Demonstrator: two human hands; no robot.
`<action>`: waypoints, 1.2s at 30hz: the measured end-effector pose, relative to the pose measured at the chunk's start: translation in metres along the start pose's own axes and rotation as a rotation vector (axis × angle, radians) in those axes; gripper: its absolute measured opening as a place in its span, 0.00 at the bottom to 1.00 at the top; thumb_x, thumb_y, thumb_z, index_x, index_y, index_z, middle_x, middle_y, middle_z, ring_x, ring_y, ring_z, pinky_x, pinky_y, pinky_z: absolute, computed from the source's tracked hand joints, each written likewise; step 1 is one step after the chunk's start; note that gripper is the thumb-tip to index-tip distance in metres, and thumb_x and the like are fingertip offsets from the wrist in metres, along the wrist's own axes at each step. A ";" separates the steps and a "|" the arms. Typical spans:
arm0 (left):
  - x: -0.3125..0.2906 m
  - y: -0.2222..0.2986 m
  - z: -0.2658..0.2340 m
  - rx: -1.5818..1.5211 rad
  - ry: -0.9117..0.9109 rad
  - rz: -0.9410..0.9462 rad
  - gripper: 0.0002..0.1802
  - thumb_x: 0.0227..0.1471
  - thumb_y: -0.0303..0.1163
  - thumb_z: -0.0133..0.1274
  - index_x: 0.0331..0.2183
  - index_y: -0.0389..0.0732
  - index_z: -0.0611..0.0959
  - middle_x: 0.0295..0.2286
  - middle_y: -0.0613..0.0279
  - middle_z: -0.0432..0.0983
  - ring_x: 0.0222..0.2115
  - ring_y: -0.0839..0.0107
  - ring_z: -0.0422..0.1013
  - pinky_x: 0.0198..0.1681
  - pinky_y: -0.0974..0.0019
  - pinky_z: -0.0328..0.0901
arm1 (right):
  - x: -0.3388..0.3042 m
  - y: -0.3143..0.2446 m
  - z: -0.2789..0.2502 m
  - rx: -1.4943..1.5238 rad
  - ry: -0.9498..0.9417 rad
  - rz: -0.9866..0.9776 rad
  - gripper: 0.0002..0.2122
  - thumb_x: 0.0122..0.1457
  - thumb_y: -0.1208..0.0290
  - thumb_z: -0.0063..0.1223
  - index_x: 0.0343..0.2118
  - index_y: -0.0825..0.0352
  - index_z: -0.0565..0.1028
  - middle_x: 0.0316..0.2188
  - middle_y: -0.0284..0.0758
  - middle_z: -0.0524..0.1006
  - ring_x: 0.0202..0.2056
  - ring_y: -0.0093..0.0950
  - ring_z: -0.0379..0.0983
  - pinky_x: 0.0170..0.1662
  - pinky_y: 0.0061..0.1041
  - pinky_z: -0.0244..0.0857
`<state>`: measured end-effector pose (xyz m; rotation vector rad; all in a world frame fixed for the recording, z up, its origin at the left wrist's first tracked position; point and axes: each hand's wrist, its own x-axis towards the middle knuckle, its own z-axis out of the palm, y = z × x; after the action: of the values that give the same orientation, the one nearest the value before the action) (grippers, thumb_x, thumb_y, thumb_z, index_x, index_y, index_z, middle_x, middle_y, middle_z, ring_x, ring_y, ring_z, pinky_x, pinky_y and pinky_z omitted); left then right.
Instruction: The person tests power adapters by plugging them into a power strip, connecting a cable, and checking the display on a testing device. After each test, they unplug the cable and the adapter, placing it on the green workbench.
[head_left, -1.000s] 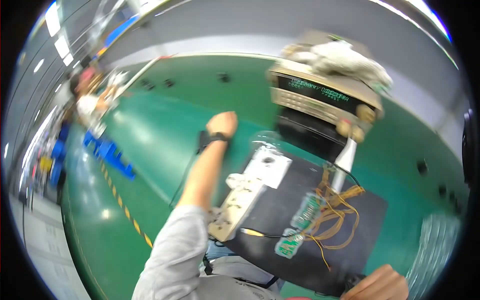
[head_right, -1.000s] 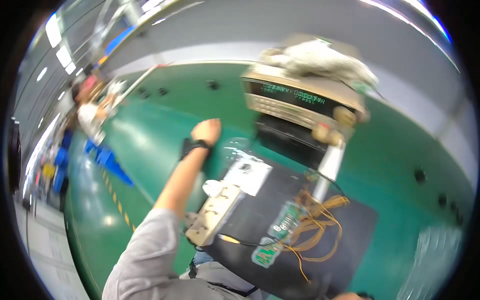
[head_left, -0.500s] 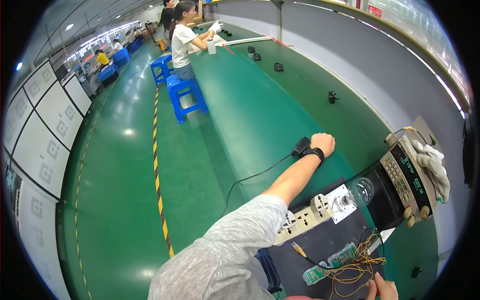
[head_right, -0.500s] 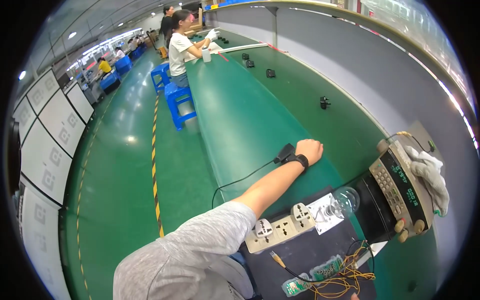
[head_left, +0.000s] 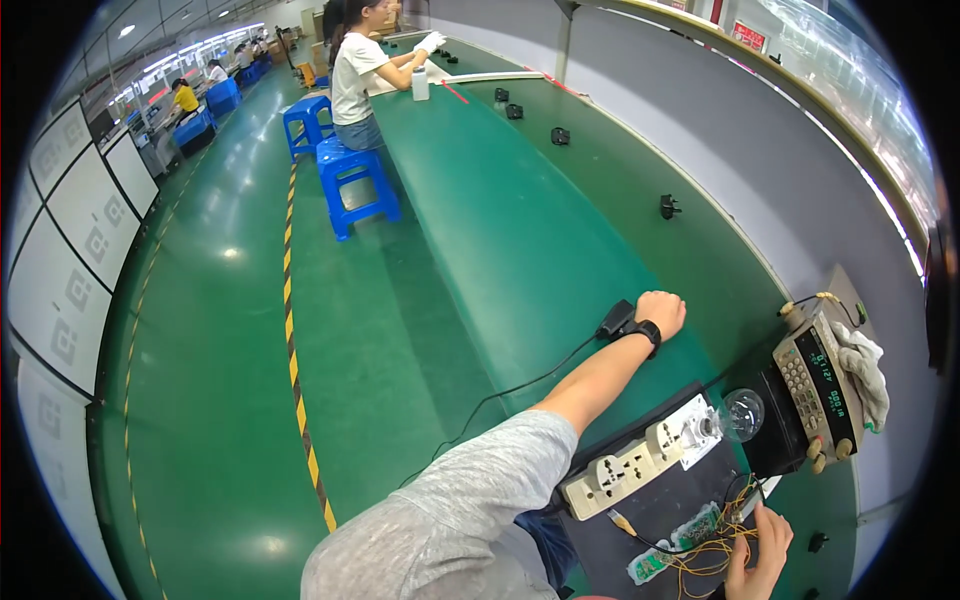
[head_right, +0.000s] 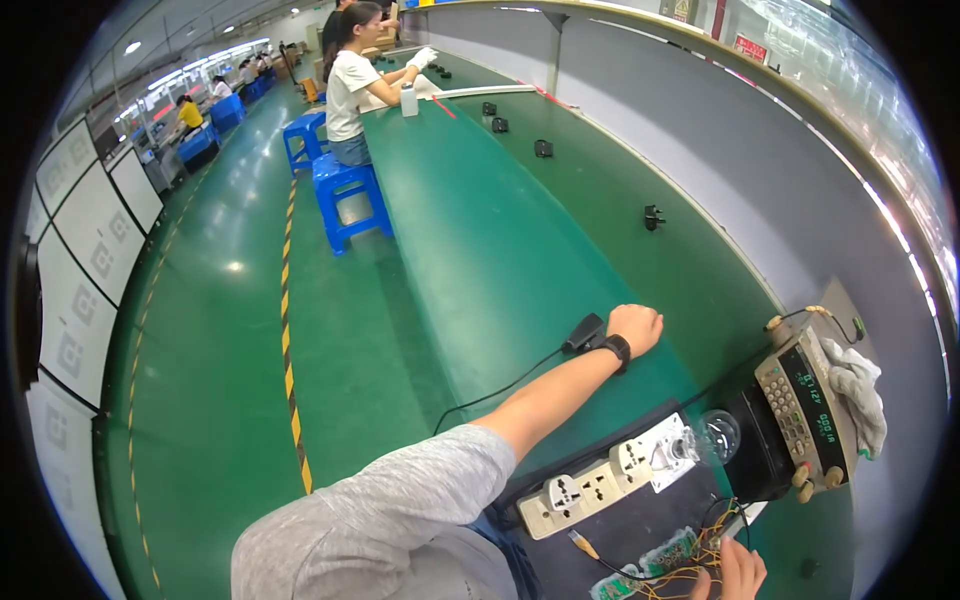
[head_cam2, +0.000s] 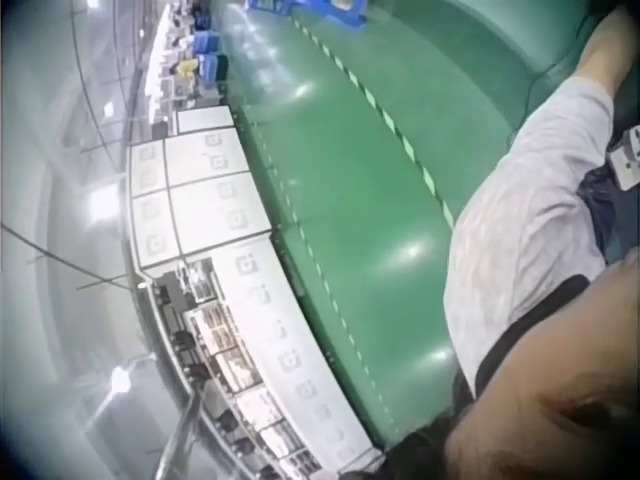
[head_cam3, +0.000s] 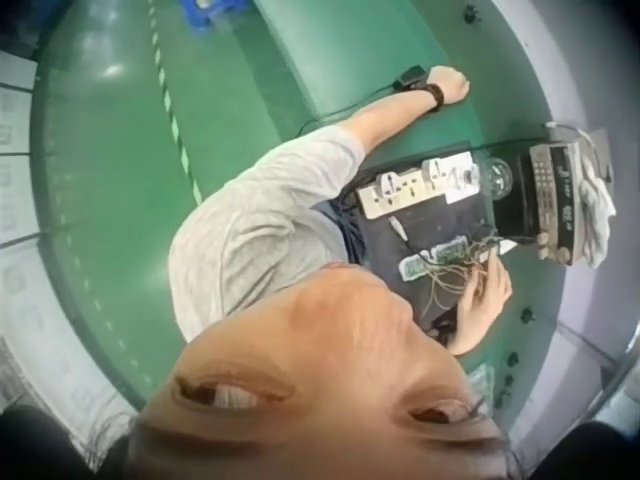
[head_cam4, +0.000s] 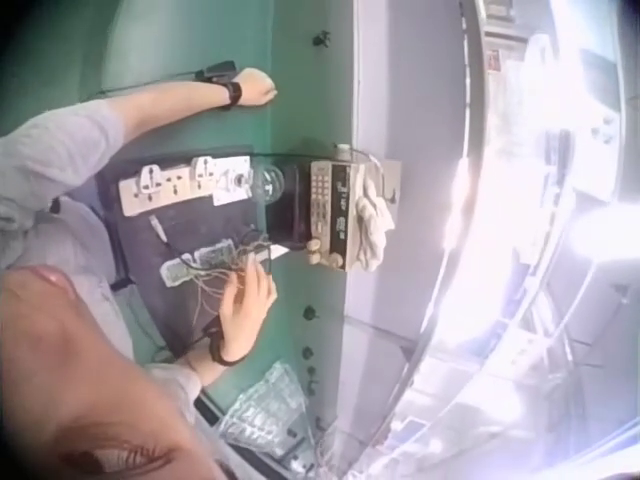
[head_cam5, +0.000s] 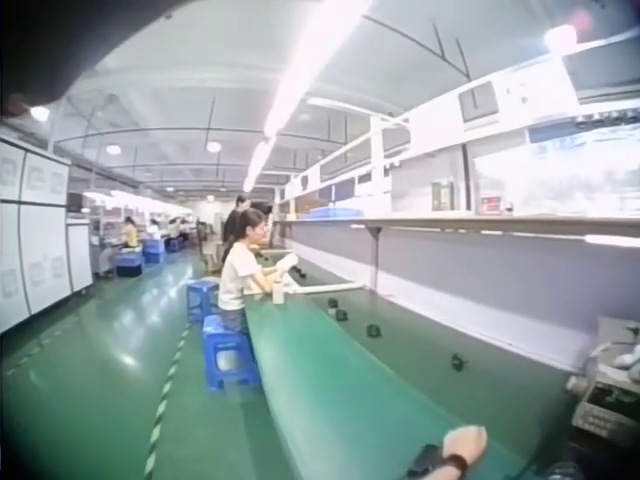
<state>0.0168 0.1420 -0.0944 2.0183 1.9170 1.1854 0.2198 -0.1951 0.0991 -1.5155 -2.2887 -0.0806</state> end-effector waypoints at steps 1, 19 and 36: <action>-0.001 0.002 0.002 -0.008 -0.008 0.004 0.16 0.47 0.38 0.47 0.18 0.39 0.80 0.19 0.54 0.75 0.26 0.58 0.73 0.33 0.57 0.65 | 0.003 0.000 0.001 -0.028 -0.089 0.023 0.15 0.54 0.74 0.48 0.46 0.66 0.71 0.41 0.42 0.72 0.44 0.41 0.66 0.50 0.36 0.57; -0.013 0.000 0.000 0.070 -0.090 0.152 0.11 0.46 0.35 0.49 0.22 0.40 0.82 0.26 0.58 0.74 0.35 0.63 0.68 0.42 0.61 0.61 | -0.096 0.130 0.011 -0.259 -0.452 0.779 0.20 0.49 0.59 0.57 0.40 0.70 0.74 0.35 0.52 0.74 0.39 0.47 0.71 0.42 0.37 0.65; -0.007 0.017 -0.002 0.361 -0.192 0.349 0.13 0.44 0.35 0.45 0.19 0.41 0.82 0.22 0.50 0.76 0.25 0.55 0.73 0.27 0.56 0.68 | -0.180 0.152 0.058 -0.413 -0.001 0.832 0.13 0.55 0.61 0.50 0.27 0.68 0.75 0.24 0.41 0.74 0.31 0.43 0.69 0.34 0.38 0.62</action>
<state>0.0303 0.1317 -0.0867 2.6278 1.8401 0.6945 0.4001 -0.2742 -0.0427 -2.5466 -1.5204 -0.3275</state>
